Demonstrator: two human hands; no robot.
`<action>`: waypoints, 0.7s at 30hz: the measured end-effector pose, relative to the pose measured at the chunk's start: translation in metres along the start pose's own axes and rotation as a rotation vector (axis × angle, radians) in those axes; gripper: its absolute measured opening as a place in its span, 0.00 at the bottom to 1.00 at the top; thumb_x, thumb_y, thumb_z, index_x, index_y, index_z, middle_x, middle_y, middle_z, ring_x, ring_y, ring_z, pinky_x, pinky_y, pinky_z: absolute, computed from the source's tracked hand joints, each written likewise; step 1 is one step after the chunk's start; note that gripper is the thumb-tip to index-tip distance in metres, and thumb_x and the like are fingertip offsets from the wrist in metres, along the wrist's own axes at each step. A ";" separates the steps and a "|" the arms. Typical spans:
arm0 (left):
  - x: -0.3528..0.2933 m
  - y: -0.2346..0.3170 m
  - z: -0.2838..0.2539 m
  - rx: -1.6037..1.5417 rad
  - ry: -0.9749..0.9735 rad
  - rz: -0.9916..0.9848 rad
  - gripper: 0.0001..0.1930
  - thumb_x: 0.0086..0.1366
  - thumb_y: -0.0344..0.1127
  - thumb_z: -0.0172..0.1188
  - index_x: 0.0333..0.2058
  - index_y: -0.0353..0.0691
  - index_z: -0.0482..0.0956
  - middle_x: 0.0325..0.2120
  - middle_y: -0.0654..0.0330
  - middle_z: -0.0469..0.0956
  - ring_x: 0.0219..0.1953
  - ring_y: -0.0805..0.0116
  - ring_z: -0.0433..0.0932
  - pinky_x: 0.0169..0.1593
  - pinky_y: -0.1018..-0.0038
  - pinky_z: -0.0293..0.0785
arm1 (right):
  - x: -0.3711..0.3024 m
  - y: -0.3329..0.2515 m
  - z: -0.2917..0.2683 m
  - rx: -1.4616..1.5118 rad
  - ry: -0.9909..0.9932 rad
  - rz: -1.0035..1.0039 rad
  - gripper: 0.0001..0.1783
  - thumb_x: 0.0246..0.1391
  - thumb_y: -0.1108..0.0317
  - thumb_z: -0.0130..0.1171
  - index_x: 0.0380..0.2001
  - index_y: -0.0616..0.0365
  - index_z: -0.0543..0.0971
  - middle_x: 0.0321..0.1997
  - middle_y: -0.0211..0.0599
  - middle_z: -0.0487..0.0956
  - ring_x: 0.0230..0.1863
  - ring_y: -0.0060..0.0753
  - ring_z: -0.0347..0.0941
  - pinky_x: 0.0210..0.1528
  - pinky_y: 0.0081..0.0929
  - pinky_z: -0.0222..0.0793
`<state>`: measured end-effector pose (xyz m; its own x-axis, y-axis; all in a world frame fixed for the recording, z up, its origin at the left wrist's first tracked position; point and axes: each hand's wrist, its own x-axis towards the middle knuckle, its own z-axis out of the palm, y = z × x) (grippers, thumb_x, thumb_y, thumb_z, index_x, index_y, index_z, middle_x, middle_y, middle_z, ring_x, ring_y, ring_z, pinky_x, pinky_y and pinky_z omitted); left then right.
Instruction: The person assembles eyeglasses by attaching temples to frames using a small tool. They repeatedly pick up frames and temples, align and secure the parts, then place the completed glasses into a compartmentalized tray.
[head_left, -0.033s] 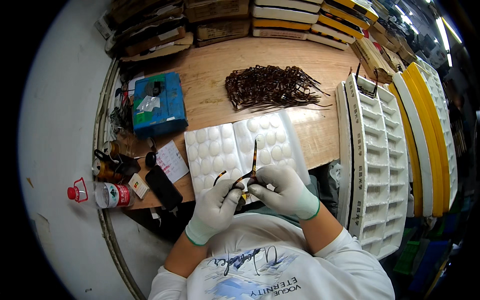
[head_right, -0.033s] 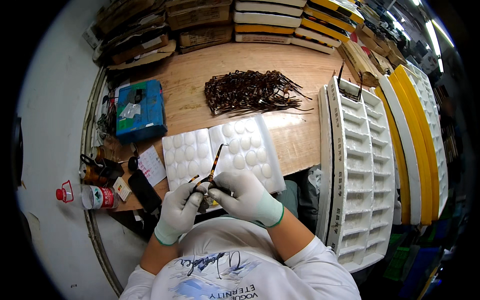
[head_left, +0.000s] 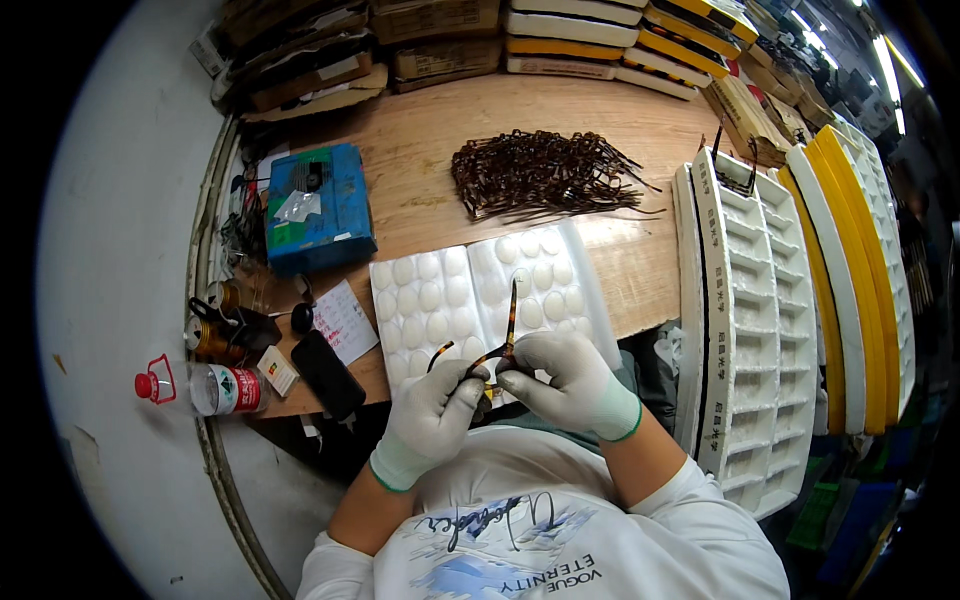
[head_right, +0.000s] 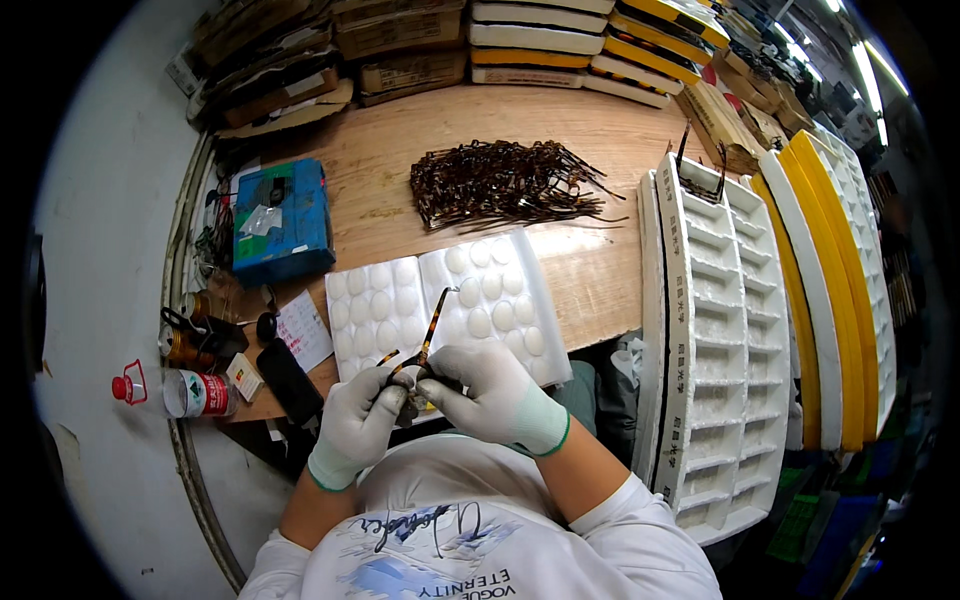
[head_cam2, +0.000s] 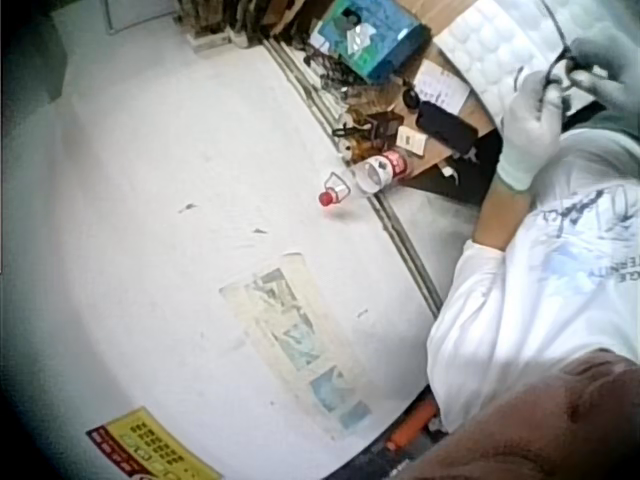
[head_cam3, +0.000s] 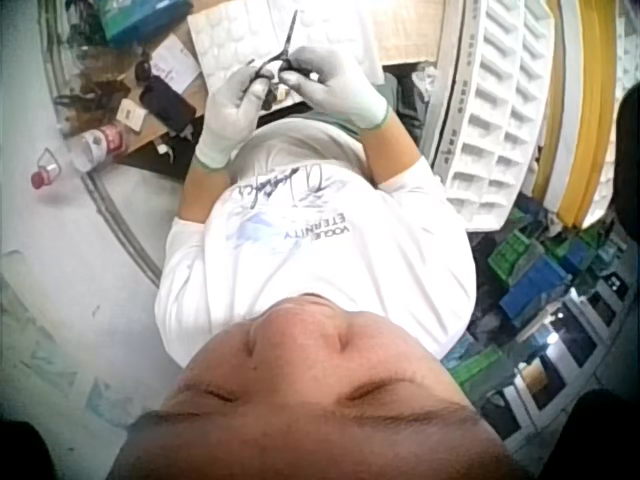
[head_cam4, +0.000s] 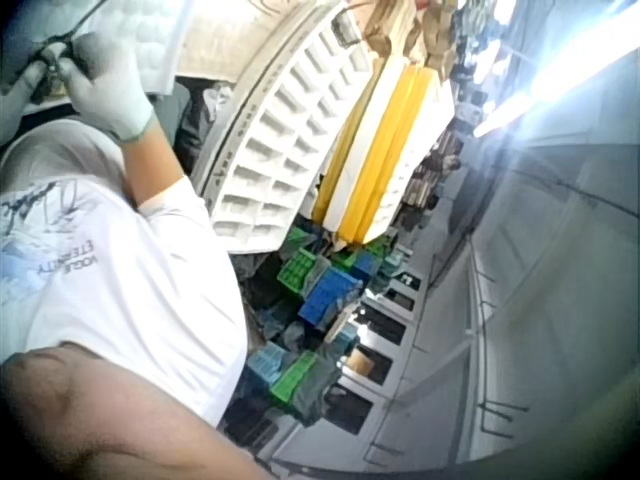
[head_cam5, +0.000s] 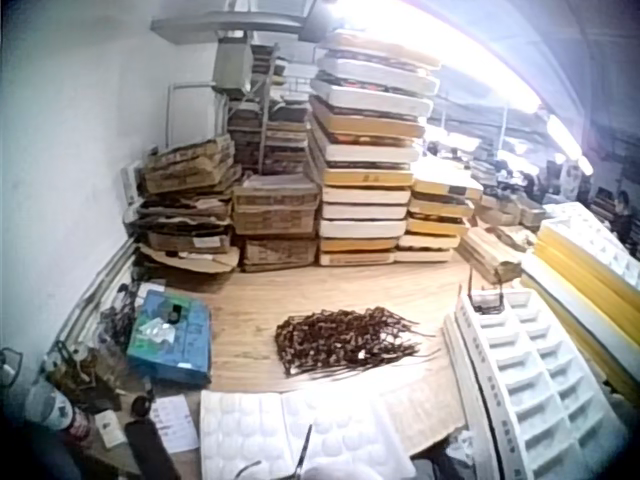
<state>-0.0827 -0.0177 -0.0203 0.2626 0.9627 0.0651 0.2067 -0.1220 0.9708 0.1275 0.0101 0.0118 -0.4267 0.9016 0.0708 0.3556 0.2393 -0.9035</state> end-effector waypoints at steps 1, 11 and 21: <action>0.000 0.002 -0.001 -0.002 -0.010 -0.008 0.09 0.71 0.31 0.55 0.42 0.30 0.79 0.22 0.53 0.81 0.23 0.68 0.80 0.30 0.72 0.75 | 0.000 0.000 -0.001 -0.009 0.006 -0.037 0.05 0.56 0.73 0.63 0.31 0.65 0.80 0.26 0.48 0.78 0.26 0.46 0.74 0.32 0.35 0.69; 0.006 0.007 0.006 0.246 0.055 0.077 0.12 0.66 0.28 0.57 0.47 0.31 0.77 0.25 0.48 0.81 0.24 0.54 0.83 0.30 0.65 0.77 | 0.008 0.009 0.000 0.149 -0.030 0.168 0.12 0.55 0.68 0.66 0.39 0.65 0.80 0.33 0.50 0.81 0.32 0.44 0.79 0.36 0.36 0.74; 0.076 0.023 0.019 0.432 -0.488 0.118 0.11 0.65 0.32 0.59 0.43 0.34 0.78 0.29 0.46 0.81 0.32 0.50 0.83 0.40 0.63 0.78 | 0.000 0.064 -0.048 -0.028 0.074 -0.183 0.20 0.45 0.68 0.70 0.43 0.63 0.78 0.52 0.52 0.75 0.52 0.53 0.74 0.67 0.49 0.62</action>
<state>-0.0402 0.0477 0.0030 0.6822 0.7297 -0.0457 0.4834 -0.4032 0.7770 0.1901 0.0430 -0.0256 -0.4244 0.8661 0.2642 0.3016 0.4103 -0.8606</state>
